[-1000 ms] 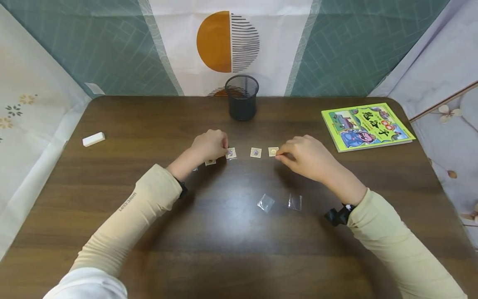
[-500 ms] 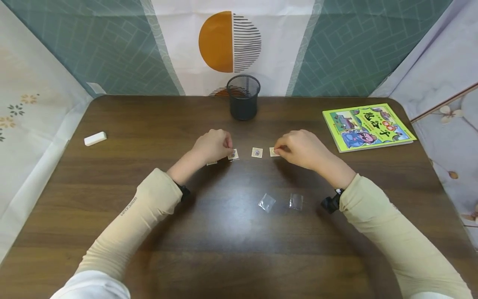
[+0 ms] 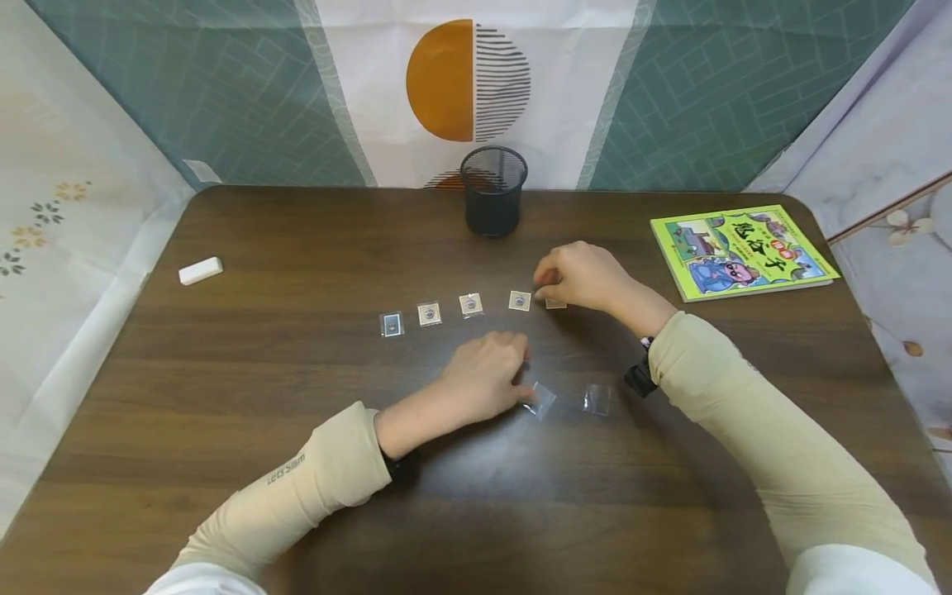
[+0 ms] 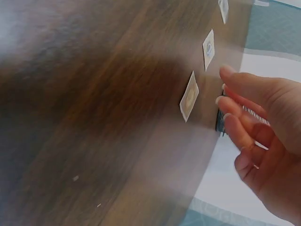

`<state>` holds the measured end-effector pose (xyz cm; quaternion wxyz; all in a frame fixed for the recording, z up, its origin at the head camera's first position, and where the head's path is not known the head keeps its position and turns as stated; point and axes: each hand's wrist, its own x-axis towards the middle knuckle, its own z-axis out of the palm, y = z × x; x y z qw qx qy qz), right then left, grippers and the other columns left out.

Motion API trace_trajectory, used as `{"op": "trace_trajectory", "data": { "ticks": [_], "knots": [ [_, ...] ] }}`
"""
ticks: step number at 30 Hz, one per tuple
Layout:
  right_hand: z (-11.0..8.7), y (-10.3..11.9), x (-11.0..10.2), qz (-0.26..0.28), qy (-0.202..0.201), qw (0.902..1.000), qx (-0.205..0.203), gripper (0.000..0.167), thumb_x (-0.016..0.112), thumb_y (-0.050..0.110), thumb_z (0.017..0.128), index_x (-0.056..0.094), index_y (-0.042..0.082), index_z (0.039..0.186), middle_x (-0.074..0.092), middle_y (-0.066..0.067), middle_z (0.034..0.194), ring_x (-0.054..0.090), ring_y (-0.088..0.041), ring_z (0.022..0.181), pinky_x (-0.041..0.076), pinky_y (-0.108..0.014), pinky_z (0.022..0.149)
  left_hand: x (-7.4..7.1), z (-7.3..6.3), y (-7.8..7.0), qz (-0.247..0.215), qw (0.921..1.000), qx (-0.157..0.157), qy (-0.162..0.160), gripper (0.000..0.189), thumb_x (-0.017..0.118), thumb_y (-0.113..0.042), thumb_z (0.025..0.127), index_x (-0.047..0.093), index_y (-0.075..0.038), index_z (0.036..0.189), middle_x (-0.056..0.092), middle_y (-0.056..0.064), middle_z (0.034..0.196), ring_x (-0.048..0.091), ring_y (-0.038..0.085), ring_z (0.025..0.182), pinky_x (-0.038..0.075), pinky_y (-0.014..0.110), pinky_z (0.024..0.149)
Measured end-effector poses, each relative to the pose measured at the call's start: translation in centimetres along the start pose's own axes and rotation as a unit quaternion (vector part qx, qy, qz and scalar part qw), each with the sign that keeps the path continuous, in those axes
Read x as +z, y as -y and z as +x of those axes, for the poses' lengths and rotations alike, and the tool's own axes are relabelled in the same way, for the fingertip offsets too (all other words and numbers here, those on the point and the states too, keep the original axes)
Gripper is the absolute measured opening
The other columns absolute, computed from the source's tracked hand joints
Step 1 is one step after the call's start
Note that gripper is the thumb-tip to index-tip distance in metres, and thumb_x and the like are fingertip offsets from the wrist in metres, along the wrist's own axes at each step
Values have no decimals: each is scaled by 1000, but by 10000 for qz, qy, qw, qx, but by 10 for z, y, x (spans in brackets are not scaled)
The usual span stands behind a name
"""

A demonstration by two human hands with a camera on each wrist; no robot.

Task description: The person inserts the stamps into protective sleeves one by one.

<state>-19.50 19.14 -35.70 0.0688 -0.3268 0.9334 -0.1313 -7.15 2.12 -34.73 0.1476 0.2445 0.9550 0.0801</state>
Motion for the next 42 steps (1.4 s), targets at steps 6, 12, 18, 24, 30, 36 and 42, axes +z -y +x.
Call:
{"op": "trace_trajectory", "data": {
  "ticks": [6,12,18,24,30,36,42],
  "knots": [
    [17,7,2,-154,580,9973,425,33,77,37,75,72,13,97,66,-2,90,61,-21,81,49,-40,69,9,2,-16,474,9975,4,521,60,67,-56,76,56,-11,114,61,-1,104,57,13,89,48,26,71],
    [29,16,-1,-233,1054,9893,984,37,80,37,71,71,12,97,68,-5,95,62,-25,90,49,-46,75,13,6,-19,477,9962,-155,707,60,72,-50,75,52,-11,115,56,1,101,56,15,89,48,28,71],
    [37,20,-3,18,1247,9867,1044,25,82,31,71,73,14,86,70,-1,87,62,-20,83,48,-44,72,13,10,-24,635,9929,-282,970,56,73,-47,76,50,-12,113,54,1,100,56,15,93,50,28,72],
    [40,19,-5,383,1422,9833,1069,17,81,24,72,72,13,82,70,0,80,61,-18,78,46,-40,71,14,14,-29,836,9913,-278,975,48,72,-42,79,54,-15,115,54,-1,102,56,14,94,49,28,71],
    [38,15,-5,586,1405,9823,1089,18,80,22,73,68,10,79,67,-1,78,58,-18,73,43,-34,67,14,16,-29,631,9934,-135,944,35,72,-35,80,64,-23,112,55,-1,104,58,15,93,49,30,72],
    [35,13,-3,721,1233,9837,1094,18,80,21,72,67,11,78,67,0,73,56,-17,67,40,-31,63,14,20,-22,-184,9961,123,859,5,66,-21,85,64,-20,90,60,-4,92,61,13,85,50,30,68],
    [26,18,-1,1191,1239,9818,809,22,79,20,74,68,10,90,68,1,74,59,-14,69,44,-29,64,14,12,0,-2989,9393,1227,1151,10,59,-6,91,49,-8,89,59,-1,68,60,7,56,45,14,56]
  ]
}}
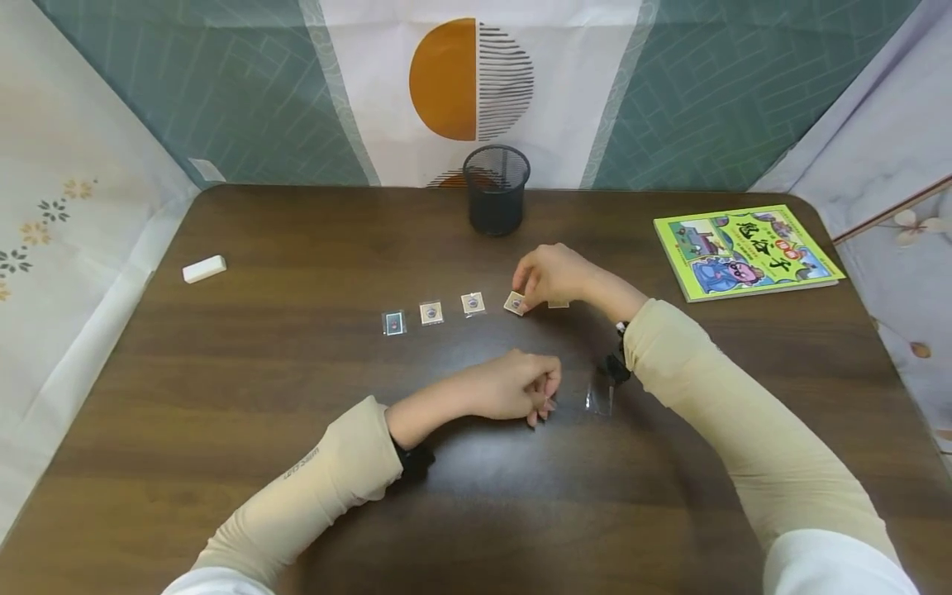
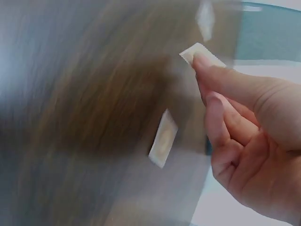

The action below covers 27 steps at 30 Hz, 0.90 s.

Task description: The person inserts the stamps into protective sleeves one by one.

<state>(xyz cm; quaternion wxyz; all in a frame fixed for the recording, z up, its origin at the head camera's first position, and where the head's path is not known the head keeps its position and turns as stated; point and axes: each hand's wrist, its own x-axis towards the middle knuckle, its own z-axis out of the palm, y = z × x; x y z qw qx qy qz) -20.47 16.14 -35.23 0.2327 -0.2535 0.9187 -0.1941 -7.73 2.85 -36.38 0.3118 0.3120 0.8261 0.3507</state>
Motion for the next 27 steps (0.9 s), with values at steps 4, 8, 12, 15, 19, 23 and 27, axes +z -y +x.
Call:
{"op": "trace_trajectory", "data": {
  "ticks": [4,8,12,15,19,23,27],
  "knots": [
    [-10,4,0,889,-1,9960,111,24,77,20,77,70,7,96,71,-1,78,63,-14,73,46,-28,65,-6,-11,6,-570,9983,147,13,29,50,2,92,49,-6,120,63,4,72,64,13,58,49,16,59],
    [-23,10,-2,2295,-90,9712,626,27,76,18,79,68,0,98,72,-5,80,65,-18,75,50,-30,65,-9,-20,10,-759,9968,208,-170,38,41,6,92,44,-7,128,60,6,77,64,17,63,48,17,62],
    [-40,12,-5,2959,-341,9519,722,32,76,18,79,68,-2,103,72,-3,82,68,-20,79,54,-36,74,-10,-28,11,-821,9913,447,-921,16,44,-1,97,52,-4,111,63,10,81,65,19,65,47,17,63],
    [-55,12,-8,3153,-704,9441,658,33,75,20,80,70,0,105,72,-1,88,67,-21,84,54,-37,79,-15,-32,11,-601,9832,602,-1614,11,50,-10,97,59,-3,98,65,11,80,63,15,61,46,16,58],
    [-76,14,-13,3290,-1113,9366,464,32,73,21,82,69,2,109,72,0,97,66,-17,88,54,-29,78,-23,-36,8,-1051,9615,435,-2501,18,61,-10,91,61,-1,106,69,9,80,63,15,56,43,18,49],
    [-93,20,-18,3415,-1504,9278,52,30,68,17,86,68,1,111,71,3,99,68,-12,88,53,-23,78,-32,-36,8,-1701,9106,313,-3753,27,70,-12,84,63,1,106,71,10,79,63,18,51,45,21,45],
    [-106,28,-24,3377,-2304,9118,-396,26,66,10,87,68,0,111,71,8,94,68,-8,84,52,-19,76,-39,-34,10,-1578,8755,400,-4551,15,71,-16,84,70,-2,90,70,6,74,62,12,58,49,25,57]
  ]
}}
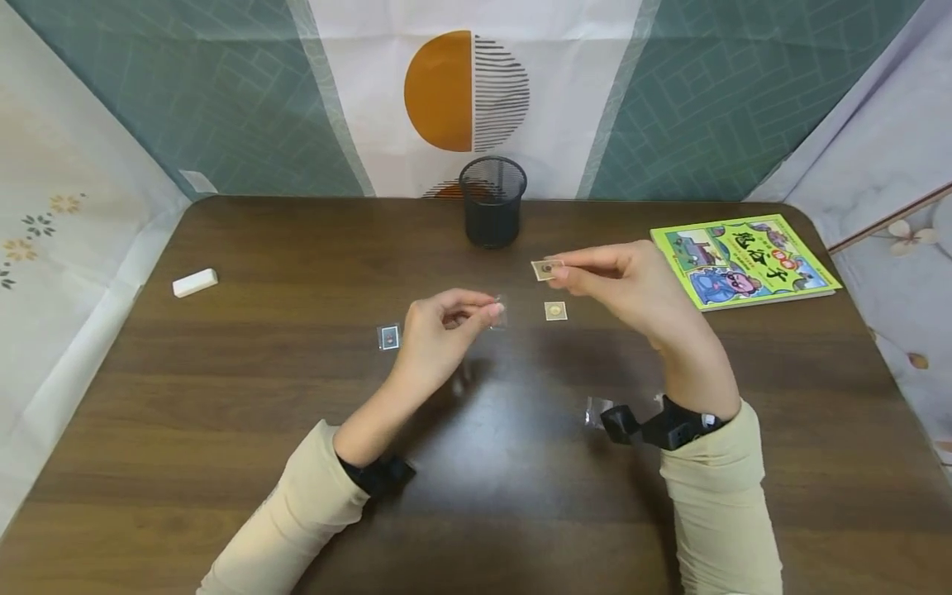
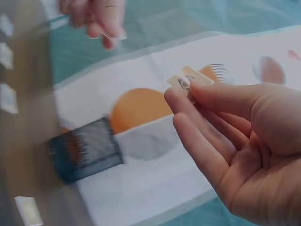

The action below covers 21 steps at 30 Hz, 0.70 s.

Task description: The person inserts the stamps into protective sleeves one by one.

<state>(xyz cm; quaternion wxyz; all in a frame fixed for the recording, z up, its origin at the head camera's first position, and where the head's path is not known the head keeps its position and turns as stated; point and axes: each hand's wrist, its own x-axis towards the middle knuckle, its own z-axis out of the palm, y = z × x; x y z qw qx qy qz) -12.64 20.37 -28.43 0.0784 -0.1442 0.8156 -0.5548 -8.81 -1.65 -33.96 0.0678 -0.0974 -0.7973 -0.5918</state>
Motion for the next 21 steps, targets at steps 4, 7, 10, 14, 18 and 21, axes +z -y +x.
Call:
{"op": "trace_trajectory", "data": {
  "ticks": [4,7,10,14,18,21],
  "knots": [
    [-3,10,1,-453,-645,9956,-502,25,68,7,85,69,0,108,71,15,87,68,-4,79,51,-14,71,-4,4,1,-50,9999,-132,-29,14,68,-20,86,70,-6,89,71,5,78,63,10,69,50,26,66],
    [-5,14,3,-1037,-1007,9862,-803,23,71,8,82,71,1,104,69,21,84,66,1,76,48,-11,66,-6,5,1,-746,9957,-480,284,15,70,-17,85,70,-3,89,72,11,83,69,19,73,54,29,68],
    [-8,16,5,-1369,-1148,9772,-1151,20,73,5,80,73,2,100,67,24,85,65,3,75,47,-10,63,-9,3,-2,-1311,9863,-816,584,14,75,-14,80,72,-2,87,72,11,82,70,25,73,56,30,64],
    [-11,16,6,-1452,-1020,9724,-1518,19,72,-1,78,73,3,97,68,21,89,66,2,75,49,-11,64,-14,0,-7,-1027,9901,-689,667,13,80,-16,74,73,-7,81,72,1,79,68,12,73,53,26,63],
    [-15,18,8,-1078,-796,9794,-1513,20,73,-4,76,73,1,95,70,14,87,66,-2,71,49,-12,61,-18,-3,-14,-555,9970,-214,500,11,81,-18,72,73,-11,77,71,-4,74,65,5,67,52,26,58],
    [-18,22,13,-823,-659,9794,-1722,21,74,-9,72,72,-1,91,71,7,84,65,-6,68,49,-14,58,-20,-5,-19,-283,9988,33,398,11,82,-19,71,74,-14,76,70,-7,71,63,3,62,51,25,55]
  ]
}}
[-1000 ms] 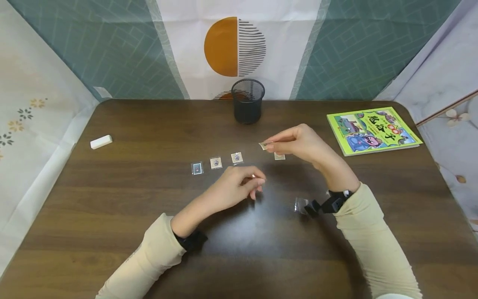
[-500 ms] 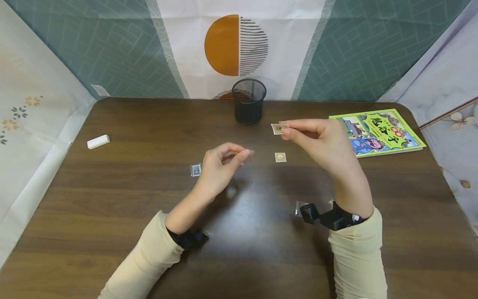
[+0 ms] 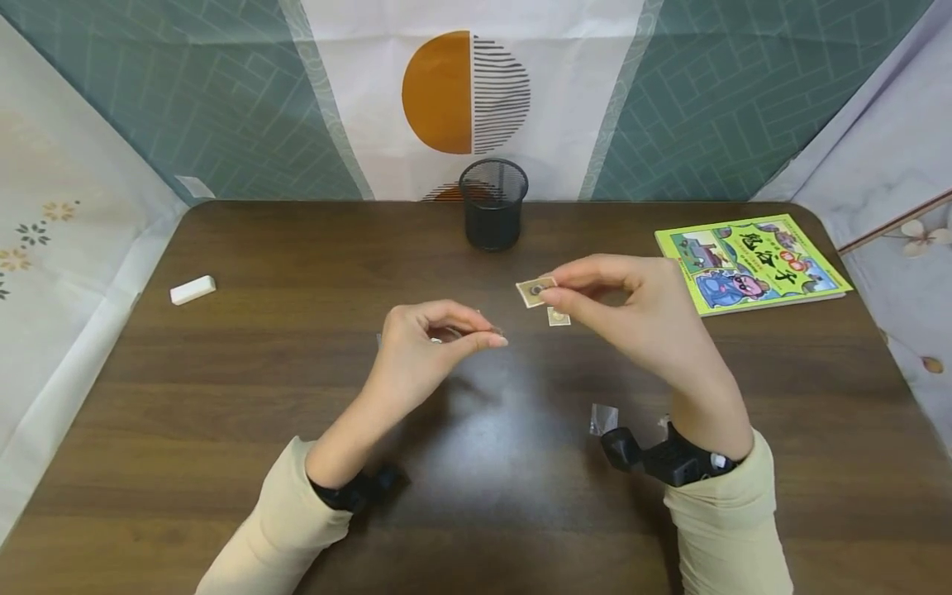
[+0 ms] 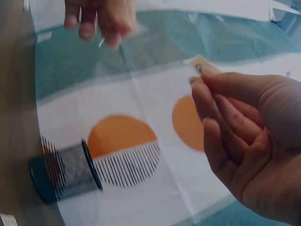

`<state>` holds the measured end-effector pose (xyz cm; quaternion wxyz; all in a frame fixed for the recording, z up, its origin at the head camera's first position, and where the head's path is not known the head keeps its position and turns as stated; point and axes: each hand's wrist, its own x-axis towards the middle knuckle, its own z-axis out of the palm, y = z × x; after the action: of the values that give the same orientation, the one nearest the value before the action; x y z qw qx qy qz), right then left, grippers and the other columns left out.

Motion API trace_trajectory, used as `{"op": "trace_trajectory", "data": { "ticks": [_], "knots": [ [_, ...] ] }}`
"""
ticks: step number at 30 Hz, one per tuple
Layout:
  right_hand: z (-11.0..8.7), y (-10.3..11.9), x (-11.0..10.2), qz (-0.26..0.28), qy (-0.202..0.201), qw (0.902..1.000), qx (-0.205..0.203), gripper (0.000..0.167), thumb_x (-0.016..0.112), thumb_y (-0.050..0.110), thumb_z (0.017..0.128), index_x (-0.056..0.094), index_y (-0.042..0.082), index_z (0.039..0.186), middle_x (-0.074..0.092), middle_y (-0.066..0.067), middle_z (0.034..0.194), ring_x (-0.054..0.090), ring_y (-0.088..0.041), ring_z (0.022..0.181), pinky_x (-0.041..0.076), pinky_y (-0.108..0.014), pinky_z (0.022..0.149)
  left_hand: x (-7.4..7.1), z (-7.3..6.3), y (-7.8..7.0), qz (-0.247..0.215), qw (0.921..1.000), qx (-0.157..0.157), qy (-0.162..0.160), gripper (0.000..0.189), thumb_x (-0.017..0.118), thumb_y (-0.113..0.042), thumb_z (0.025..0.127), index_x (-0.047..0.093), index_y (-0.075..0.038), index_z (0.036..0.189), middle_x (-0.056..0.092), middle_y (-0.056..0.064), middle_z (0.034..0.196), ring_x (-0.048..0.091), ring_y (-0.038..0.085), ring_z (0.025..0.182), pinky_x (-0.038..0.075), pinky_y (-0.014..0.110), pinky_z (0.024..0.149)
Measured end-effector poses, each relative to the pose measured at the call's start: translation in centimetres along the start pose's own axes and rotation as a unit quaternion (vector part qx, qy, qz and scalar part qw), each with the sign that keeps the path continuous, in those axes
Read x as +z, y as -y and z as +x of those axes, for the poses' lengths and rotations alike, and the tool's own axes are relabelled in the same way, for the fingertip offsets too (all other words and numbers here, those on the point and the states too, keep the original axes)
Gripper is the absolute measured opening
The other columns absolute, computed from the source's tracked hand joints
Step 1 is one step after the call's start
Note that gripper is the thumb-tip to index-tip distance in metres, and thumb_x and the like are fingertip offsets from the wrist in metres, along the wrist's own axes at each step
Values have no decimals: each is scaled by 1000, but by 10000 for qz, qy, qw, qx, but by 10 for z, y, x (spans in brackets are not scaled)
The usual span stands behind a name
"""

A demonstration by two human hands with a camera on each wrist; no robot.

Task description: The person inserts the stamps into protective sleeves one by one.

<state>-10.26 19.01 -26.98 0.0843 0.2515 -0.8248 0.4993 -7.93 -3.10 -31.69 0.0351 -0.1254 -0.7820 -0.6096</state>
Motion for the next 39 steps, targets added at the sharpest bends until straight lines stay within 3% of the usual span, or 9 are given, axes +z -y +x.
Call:
{"op": "trace_trajectory", "data": {
  "ticks": [4,14,23,27,31,35,39],
  "knots": [
    [-2,7,10,-116,87,9993,-341,25,77,-11,67,73,4,86,71,5,80,64,-7,70,47,-16,57,-1,-3,-3,294,9994,157,-62,13,83,-22,69,74,-14,77,70,-9,70,61,1,58,49,23,52],
    [-2,9,19,-488,461,9962,-558,26,80,-3,68,74,12,89,70,7,79,63,-2,73,47,-17,60,-3,-1,-4,382,9983,419,-113,15,83,-19,69,75,-11,78,71,-5,72,59,0,57,51,24,52],
    [-4,14,23,-1117,433,9900,-738,27,81,1,69,75,18,89,71,10,80,63,2,74,45,-12,65,-4,-2,-5,671,9962,526,-195,15,83,-17,69,75,-10,79,71,-4,73,60,-2,60,52,23,56],
    [-5,16,25,-1509,375,9822,-1050,26,81,0,67,75,15,88,71,8,81,64,-3,74,46,-11,68,-5,-4,-6,1230,9893,723,-313,16,82,-22,70,75,-12,80,71,-6,72,59,-1,61,48,18,54],
    [-7,19,28,-2138,267,9675,-1324,23,82,3,66,75,13,86,71,6,80,65,-8,71,48,-18,66,-5,-5,-7,1772,9781,990,-462,16,82,-25,69,76,-14,79,70,-7,70,56,1,60,41,17,49],
    [-8,21,28,-2478,208,9577,-1446,21,83,5,66,75,12,85,71,3,78,66,-10,68,49,-26,61,-6,-6,-7,1920,9739,1094,-520,15,82,-25,69,76,-14,78,70,-7,69,55,2,58,37,18,45],
    [-9,22,28,-2533,185,9566,-1431,22,82,5,66,75,12,85,72,1,78,67,-13,66,48,-30,57,-5,-5,-6,2011,9718,1100,-560,15,82,-25,69,76,-14,78,69,-7,69,54,2,57,34,19,43]
  ]
}}
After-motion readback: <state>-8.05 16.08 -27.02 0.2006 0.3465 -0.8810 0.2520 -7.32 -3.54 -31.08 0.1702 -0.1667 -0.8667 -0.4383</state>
